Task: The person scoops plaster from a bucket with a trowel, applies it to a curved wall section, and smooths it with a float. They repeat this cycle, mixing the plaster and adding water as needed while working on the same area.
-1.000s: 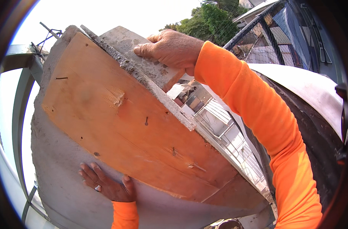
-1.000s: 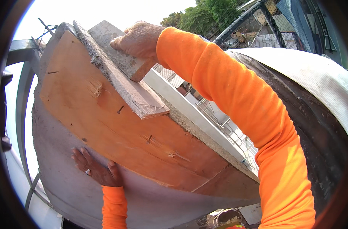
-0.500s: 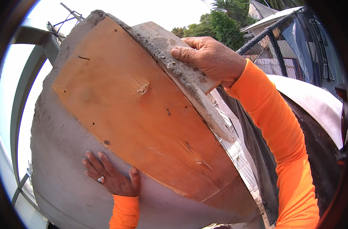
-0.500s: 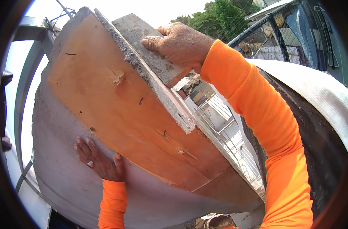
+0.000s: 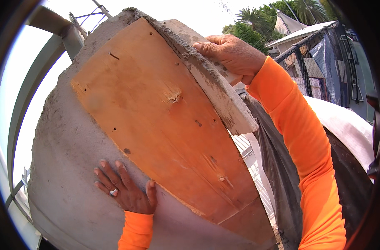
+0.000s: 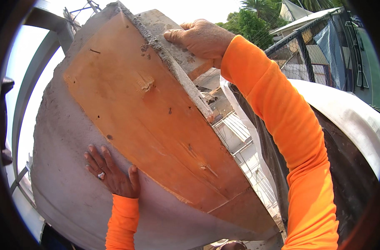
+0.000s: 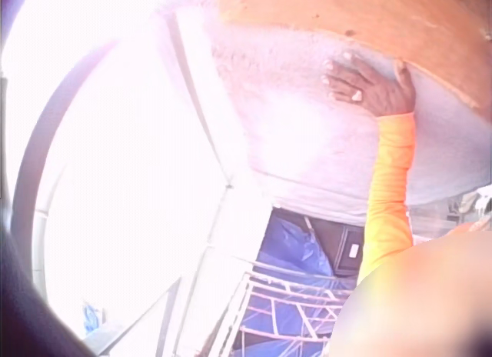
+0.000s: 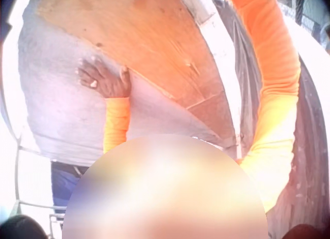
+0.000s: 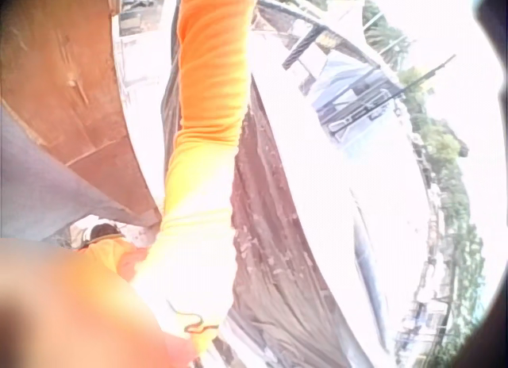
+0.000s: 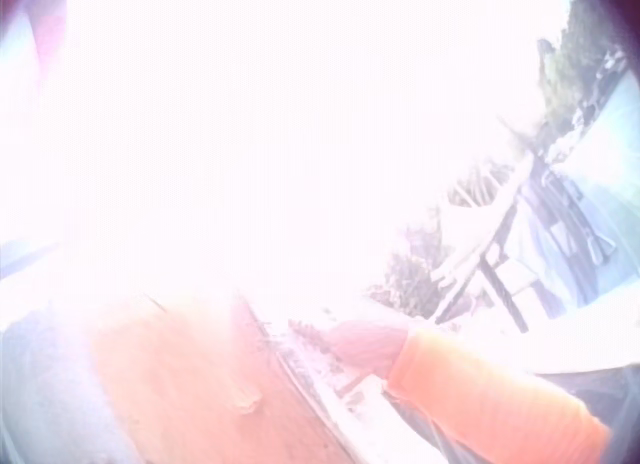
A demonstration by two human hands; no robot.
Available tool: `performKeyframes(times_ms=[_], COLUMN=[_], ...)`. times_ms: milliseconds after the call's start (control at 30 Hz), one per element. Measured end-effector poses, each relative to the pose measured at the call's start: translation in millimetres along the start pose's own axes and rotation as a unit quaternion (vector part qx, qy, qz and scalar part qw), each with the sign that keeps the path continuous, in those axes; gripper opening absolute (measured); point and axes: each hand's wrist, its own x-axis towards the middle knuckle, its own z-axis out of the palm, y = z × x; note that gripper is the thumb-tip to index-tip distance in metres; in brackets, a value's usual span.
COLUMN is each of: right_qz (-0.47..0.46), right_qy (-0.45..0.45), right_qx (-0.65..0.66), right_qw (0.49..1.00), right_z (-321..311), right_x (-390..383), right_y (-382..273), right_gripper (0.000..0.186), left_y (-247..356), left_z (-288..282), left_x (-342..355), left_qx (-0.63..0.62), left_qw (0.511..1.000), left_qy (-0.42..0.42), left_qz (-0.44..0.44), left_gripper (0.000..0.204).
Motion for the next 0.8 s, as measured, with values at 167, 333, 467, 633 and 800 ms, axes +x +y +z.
performKeyframes(times_ms=[167, 333, 467, 633, 800], right_qz=[-0.029, 0.002, 0.007, -0.041, 0.034], right_qy=[-0.167, -0.047, -0.074, -0.046, -0.078], right_qx=[0.174, -0.033, 0.031, 0.016, -0.013], right_qw=[0.97, 0.998, 0.997, 0.998, 0.996], right_z=[-1.9, -4.4, -10.1, -17.5, -5.0], right_x=[54.5, 7.1, -71.8, -123.2, -29.8], right_y=[-25.2, 17.3, 58.1, 99.2, 68.4], right_gripper=[0.042, 0.047, 0.046, 0.051, 0.055], left_y=[-0.3, 0.6, 0.7, 2.8, 7.1], left_z=[0.7, 3.0, 3.8, 7.0, 7.9], left_x=[0.1, -1.7, -1.8, -1.0, -2.0], left_qx=[-0.001, 0.002, 0.007, 0.01, 0.014], left_qw=[1.0, 1.0, 1.0, 0.999, 1.0], left_qy=[0.005, 0.004, 0.01, 0.027, 0.028], left_qz=[0.005, 0.005, 0.008, 0.017, 0.002], left_gripper=[0.085, 0.085, 0.085, 0.088, 0.091])
